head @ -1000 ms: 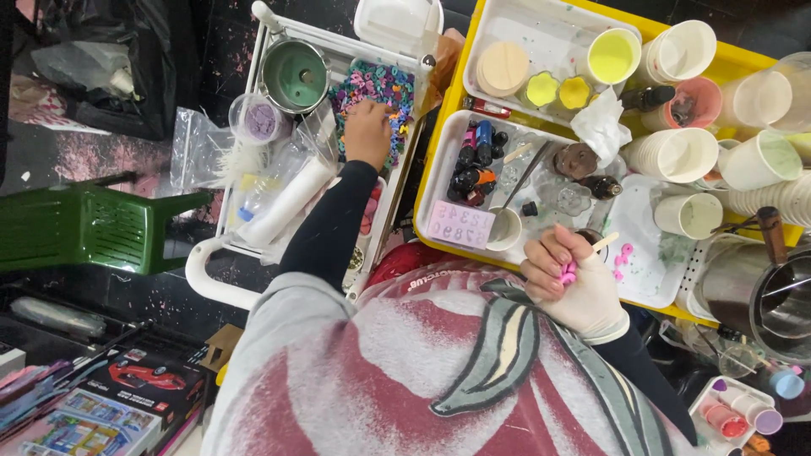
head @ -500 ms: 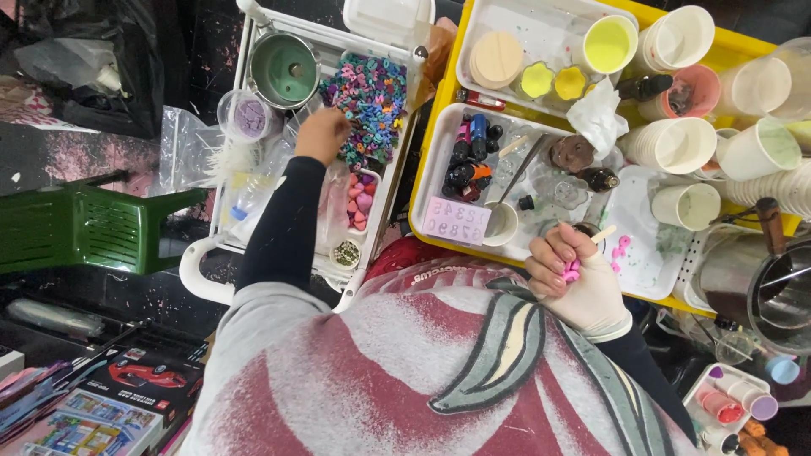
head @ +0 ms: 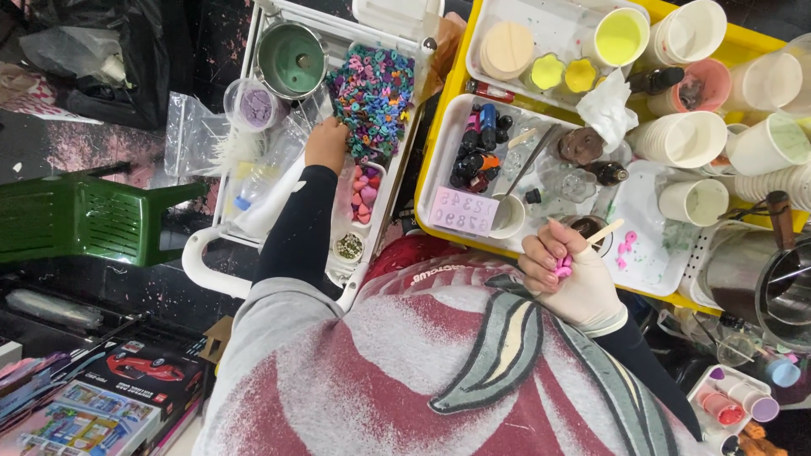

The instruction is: Placing decorative wax flower shapes into containers and stirring melted wax.

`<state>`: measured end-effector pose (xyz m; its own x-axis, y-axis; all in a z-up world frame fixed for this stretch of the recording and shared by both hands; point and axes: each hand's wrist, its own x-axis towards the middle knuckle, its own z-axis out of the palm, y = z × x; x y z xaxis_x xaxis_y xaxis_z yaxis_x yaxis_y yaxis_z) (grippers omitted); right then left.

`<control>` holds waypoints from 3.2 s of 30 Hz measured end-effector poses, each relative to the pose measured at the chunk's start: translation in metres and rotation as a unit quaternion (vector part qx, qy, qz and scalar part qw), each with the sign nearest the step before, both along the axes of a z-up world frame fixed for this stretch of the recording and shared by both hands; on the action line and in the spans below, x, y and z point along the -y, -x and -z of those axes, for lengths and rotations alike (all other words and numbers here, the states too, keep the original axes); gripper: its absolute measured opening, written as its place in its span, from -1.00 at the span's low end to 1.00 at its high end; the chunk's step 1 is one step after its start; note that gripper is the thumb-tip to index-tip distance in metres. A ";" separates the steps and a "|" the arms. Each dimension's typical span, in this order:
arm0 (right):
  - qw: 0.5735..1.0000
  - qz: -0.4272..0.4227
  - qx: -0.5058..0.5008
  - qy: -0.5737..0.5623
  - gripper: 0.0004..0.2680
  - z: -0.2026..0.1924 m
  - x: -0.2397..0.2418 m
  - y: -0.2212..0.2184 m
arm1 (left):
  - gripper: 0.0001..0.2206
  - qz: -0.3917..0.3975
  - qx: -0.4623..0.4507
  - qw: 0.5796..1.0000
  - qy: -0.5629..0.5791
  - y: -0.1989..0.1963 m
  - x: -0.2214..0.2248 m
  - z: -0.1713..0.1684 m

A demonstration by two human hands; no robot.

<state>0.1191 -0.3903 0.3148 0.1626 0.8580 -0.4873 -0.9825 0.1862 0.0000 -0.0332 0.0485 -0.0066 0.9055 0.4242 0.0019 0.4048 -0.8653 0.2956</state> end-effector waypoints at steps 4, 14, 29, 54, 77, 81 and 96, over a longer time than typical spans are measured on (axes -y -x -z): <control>1.000 0.011 -0.011 -0.001 -0.69 0.001 0.007 0.003 | -0.84 0.003 -0.011 1.000 0.004 -0.004 0.003 -0.018; 1.000 0.019 -0.002 0.009 -0.70 0.001 0.009 0.004 | -0.88 -0.099 0.074 0.984 0.126 -0.013 -0.002 -0.038; 0.999 -0.040 0.015 -0.017 -0.70 0.005 -0.016 0.003 | -0.84 -0.241 0.289 0.776 0.505 -0.028 0.020 -0.131; 0.997 -0.059 0.051 -0.016 -0.72 0.003 -0.045 0.000 | -0.63 0.090 0.169 0.981 0.005 -0.093 0.067 -0.062; 0.998 -0.041 0.041 0.000 -0.72 0.011 -0.034 -0.004 | -0.77 0.100 0.127 0.986 -0.037 -0.075 0.037 -0.035; 0.999 -0.033 0.040 -0.007 -0.73 0.009 -0.035 -0.004 | -0.70 0.083 0.097 0.992 0.013 -0.092 0.047 -0.028; 0.998 -0.037 0.044 0.005 -0.71 0.012 -0.033 -0.007 | -0.80 0.128 0.065 0.989 -0.031 -0.039 0.029 -0.059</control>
